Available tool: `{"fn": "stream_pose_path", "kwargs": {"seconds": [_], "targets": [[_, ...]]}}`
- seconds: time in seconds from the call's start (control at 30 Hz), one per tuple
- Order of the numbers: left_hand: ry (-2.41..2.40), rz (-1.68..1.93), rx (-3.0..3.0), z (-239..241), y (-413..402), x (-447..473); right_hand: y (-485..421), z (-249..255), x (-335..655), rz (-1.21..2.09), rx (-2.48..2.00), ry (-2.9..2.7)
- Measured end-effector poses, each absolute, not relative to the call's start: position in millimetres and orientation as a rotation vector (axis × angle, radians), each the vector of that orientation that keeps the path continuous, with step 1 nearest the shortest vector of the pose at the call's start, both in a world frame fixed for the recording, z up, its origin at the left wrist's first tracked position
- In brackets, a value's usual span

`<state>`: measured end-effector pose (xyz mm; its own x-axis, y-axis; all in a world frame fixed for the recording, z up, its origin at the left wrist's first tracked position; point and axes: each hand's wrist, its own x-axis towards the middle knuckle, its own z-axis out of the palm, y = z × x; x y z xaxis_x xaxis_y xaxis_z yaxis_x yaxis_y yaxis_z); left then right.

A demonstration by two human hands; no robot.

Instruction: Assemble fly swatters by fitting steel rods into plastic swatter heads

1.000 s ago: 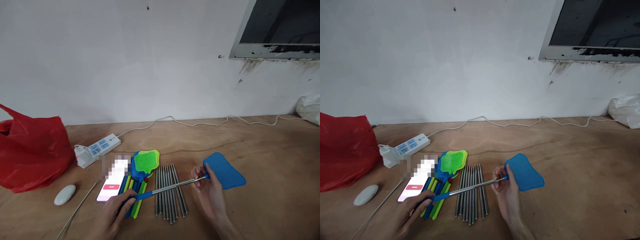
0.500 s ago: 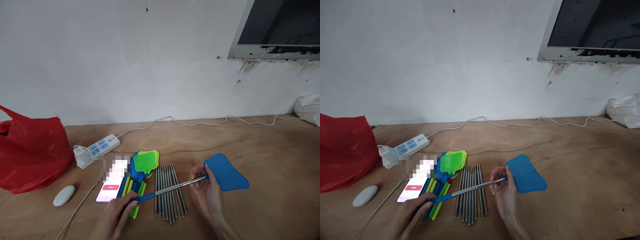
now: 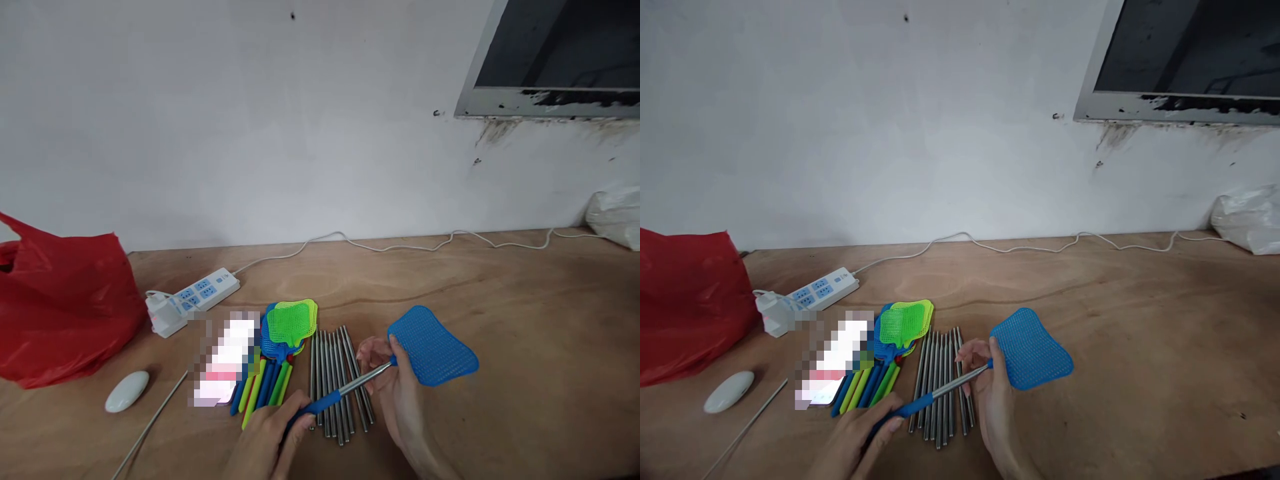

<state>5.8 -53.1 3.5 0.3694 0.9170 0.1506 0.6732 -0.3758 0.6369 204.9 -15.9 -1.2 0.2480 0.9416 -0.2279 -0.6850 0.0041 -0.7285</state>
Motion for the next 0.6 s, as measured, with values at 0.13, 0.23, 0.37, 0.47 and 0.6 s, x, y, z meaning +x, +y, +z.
{"fn": "stream_pose_path", "kwargs": {"seconds": [0.13,0.23,0.37,0.47,0.6], "targets": [[1.403,0.74,2.157,0,-53,9,-17,4,207,1.326,-0.918,-0.36],[1.373,0.676,2.156,0,-51,5,-17,6,207,1.343,-0.935,-0.34],[1.385,0.613,2.14,1,-49,4,-18,4,204,1.324,-0.918,-0.34],[1.422,0.671,2.13,-1,-51,6,-17,4,205,1.313,-0.909,-0.344],[1.408,0.78,2.143,-9,-54,12,-15,6,209,1.316,-0.907,-0.374]]}}
